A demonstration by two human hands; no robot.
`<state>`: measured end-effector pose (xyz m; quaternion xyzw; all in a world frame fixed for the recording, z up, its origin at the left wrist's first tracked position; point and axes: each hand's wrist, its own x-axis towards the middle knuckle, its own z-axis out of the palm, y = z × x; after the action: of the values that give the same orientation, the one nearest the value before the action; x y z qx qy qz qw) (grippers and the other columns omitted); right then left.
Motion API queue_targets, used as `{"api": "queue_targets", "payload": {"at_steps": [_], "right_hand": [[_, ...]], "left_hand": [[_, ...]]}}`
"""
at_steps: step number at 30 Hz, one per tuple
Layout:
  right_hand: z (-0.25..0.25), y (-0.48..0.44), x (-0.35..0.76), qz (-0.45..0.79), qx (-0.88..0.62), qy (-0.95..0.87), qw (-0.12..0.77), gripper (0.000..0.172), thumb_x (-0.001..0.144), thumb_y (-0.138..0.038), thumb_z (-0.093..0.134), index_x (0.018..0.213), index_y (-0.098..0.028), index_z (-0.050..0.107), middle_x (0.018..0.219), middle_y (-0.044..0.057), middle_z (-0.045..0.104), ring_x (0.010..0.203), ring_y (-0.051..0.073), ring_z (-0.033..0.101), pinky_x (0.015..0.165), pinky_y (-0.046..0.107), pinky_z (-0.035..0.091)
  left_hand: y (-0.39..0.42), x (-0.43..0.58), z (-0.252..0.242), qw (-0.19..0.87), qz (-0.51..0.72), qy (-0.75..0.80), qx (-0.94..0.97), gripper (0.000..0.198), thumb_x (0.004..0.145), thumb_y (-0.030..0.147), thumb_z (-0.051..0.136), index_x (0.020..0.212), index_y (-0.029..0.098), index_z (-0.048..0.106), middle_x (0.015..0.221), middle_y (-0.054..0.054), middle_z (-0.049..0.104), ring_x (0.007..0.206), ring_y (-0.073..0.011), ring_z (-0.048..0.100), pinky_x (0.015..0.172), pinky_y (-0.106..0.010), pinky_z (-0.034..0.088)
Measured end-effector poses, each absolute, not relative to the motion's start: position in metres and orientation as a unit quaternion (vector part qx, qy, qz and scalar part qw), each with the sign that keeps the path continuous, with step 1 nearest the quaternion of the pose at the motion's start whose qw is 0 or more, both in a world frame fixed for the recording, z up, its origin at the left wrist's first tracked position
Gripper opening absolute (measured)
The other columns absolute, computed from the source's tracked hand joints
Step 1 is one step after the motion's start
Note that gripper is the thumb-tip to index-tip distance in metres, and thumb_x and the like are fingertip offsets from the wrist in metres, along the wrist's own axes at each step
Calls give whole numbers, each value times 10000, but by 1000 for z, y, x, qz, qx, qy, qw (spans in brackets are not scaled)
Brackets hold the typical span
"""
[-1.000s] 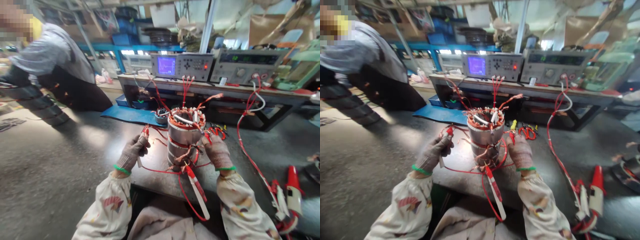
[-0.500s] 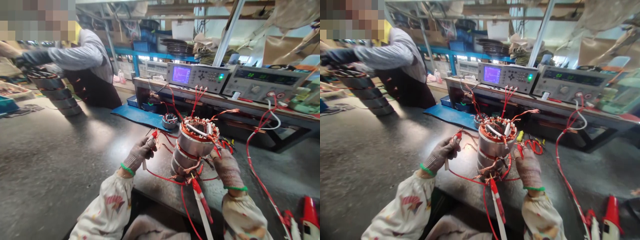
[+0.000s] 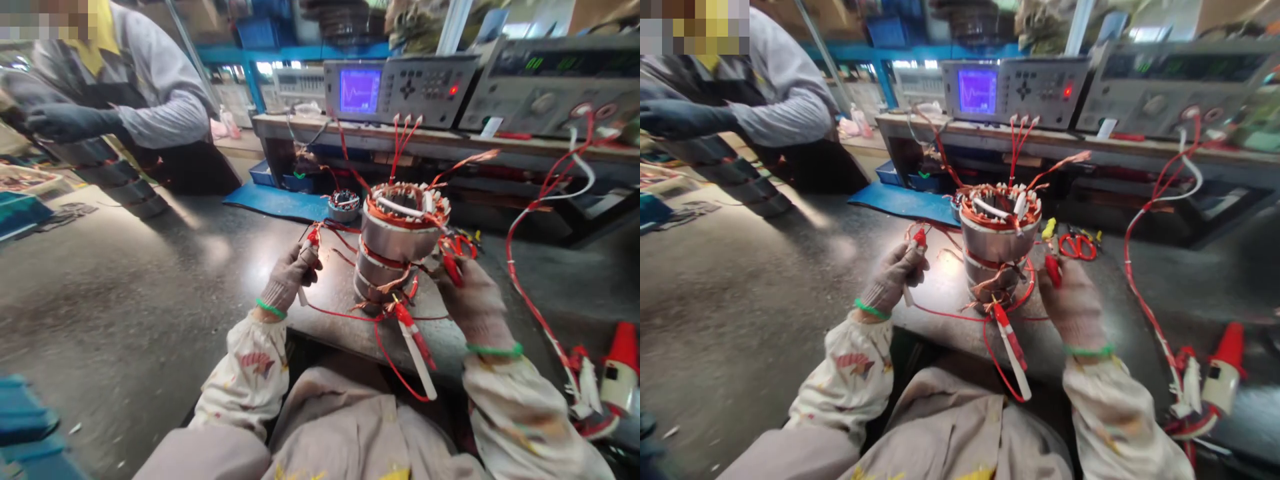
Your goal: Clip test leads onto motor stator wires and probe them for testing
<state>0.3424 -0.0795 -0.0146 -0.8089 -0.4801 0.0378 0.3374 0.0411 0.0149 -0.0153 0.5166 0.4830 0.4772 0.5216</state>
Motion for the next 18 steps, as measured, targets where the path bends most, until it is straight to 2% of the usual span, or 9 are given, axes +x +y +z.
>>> {"api": "queue_targets", "payload": {"at_steps": [2,3,6,8,10,12,15,18], "right_hand": [[-23,-122,324,100,-760,-483,422,286,786,-493,636,912,-240,683,801,50,698,735,229,634,691,335,513],[-26,-139,314,170,-730,-482,453,285,804,-497,637,930,-246,691,806,45,715,725,225,649,660,324,526],[-35,-162,283,358,-626,-503,477,438,757,-517,702,1077,-219,710,929,65,765,776,244,695,621,324,566],[-37,-154,270,420,-587,-490,490,495,744,-503,732,1147,-217,699,1007,66,770,835,246,709,664,327,589],[-39,-142,263,434,-570,-464,521,476,768,-464,744,1182,-237,687,1088,59,762,909,238,713,741,324,597],[-43,-137,264,443,-568,-440,536,463,773,-446,754,1185,-245,688,1068,54,766,893,231,717,737,316,593],[-52,-147,272,495,-571,-429,496,376,795,-479,727,1077,-231,722,863,32,770,722,207,702,643,308,578],[-66,-157,272,477,-597,-499,409,325,821,-440,703,1043,-208,748,893,47,778,774,220,715,744,350,590]], "left_hand": [[-1,30,-24,525,431,509,529,465,725,611,739,841,186,593,656,3,647,431,-82,515,389,-197,332],[-7,27,-29,531,399,522,534,468,717,609,744,847,185,594,650,4,640,429,-87,517,385,-198,327],[-12,30,-45,543,334,530,559,444,711,570,757,868,181,611,652,7,628,445,-91,524,400,-200,340],[-4,42,-55,542,345,507,574,410,715,541,757,855,182,615,666,7,631,467,-88,533,418,-198,356],[6,56,-63,541,394,490,559,400,720,541,746,836,187,601,668,11,634,467,-83,533,415,-196,350],[14,65,-69,540,435,491,528,407,735,556,727,847,190,587,672,14,640,462,-80,534,413,-195,346],[19,68,-76,546,455,499,494,429,750,576,721,875,189,580,677,19,645,460,-73,530,422,-196,358],[20,66,-84,567,466,489,471,454,720,575,760,877,190,577,672,25,645,453,-70,528,414,-193,350]]}}
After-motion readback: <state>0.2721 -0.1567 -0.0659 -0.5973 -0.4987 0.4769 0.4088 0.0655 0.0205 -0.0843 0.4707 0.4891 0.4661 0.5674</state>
